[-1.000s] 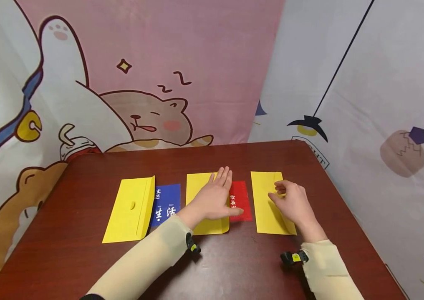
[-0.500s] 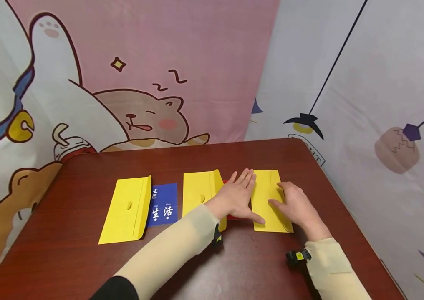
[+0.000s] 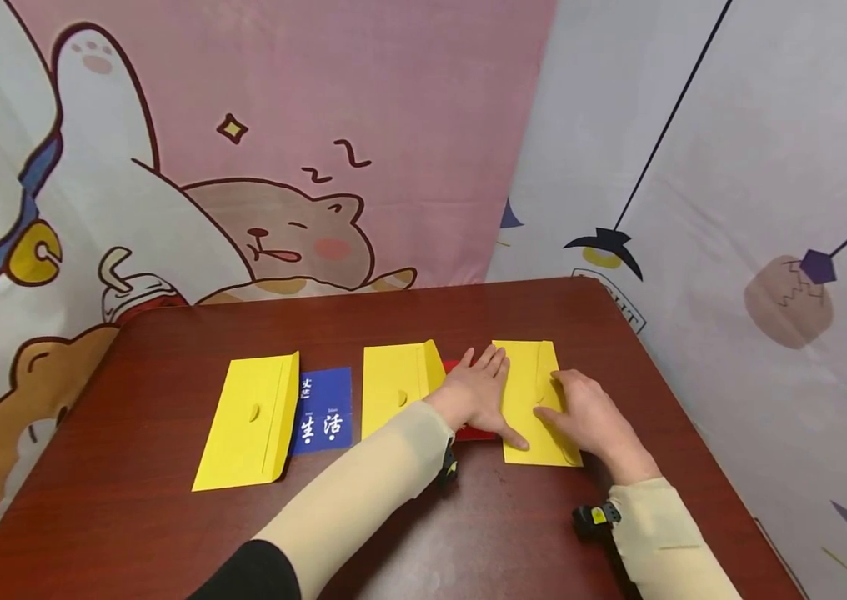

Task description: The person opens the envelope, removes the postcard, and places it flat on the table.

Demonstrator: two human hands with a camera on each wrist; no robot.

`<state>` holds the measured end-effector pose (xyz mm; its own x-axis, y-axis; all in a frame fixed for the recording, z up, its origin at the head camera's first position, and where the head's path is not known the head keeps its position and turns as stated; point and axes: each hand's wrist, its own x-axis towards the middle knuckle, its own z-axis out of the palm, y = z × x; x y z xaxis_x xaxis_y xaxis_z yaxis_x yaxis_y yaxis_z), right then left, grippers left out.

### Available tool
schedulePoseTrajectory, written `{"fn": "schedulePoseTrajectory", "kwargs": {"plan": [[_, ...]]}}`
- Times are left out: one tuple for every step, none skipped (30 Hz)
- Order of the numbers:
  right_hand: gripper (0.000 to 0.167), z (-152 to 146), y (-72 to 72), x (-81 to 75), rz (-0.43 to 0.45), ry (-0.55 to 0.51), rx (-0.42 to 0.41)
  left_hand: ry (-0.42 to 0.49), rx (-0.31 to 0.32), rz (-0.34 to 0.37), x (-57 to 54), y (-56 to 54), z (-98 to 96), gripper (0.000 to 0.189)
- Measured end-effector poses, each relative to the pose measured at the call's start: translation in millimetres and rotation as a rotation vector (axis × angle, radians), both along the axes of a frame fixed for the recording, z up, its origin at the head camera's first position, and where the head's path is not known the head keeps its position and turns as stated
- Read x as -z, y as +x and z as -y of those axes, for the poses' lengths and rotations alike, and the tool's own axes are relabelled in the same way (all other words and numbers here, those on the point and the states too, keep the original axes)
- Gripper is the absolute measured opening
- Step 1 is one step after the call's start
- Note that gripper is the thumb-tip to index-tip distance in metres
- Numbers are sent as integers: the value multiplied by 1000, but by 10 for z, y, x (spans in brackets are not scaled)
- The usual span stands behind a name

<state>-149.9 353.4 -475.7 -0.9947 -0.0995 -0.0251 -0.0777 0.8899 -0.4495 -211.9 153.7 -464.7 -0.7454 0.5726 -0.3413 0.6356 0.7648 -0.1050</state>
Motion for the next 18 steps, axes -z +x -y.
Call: {"fn": "schedulePoseTrajectory", "kwargs": {"plan": [[76, -2, 1, 0, -4, 2, -4, -3, -4, 8, 2, -2, 0, 140], [75, -3, 0, -2, -9, 4, -6, -4, -6, 13, 3, -2, -1, 140], [74, -5, 0, -3, -13, 6, -10, -7, -8, 17, 4, -3, -4, 140], [73, -6, -1, -2, -17, 8, -13, -10, -9, 19, 6, 0, -5, 140], [72, -6, -1, -3, -20, 10, -15, -12, -8, 20, 9, 1, -10, 140], [71, -5, -1, -4, -22, 13, -17, -14, -8, 20, 13, 4, -16, 140], [70, -4, -2, -5, -25, 16, -18, -13, -8, 19, 14, 8, -19, 140], [69, -2, -3, -9, -26, 19, -18, -15, -8, 20, 15, 11, -24, 141], [68, 0, -2, -14, -26, 21, -18, -11, -7, 18, 14, 14, -25, 141], [67, 2, 0, -21, -26, 21, -19, -7, -6, 17, 14, 16, -26, 141], [66, 4, 3, -30, -25, 20, -17, -4, -7, 17, 12, 18, -27, 141], [65, 5, 10, -42, -26, 19, -14, 1, -7, 20, 12, 18, -26, 142], [64, 4, 19, -57, -29, 15, -9, 6, -7, 21, 9, 19, -25, 142], [63, 3, 29, -74, -33, 9, -4, 6, -8, 25, 6, 18, -23, 142], [61, 0, 40, -93, -38, 3, 3, 9, -8, 28, 3, 17, -21, 142], [60, -2, 51, -113, -45, -2, 10, 9, -10, 31, -1, 15, -18, 142], [60, -4, 63, -133, -52, -6, 22, 7, -12, 35, -3, 13, -17, 142], [60, -7, 73, -154, -62, -8, 30, 8, -13, 36, -4, 9, -13, 141]]}}
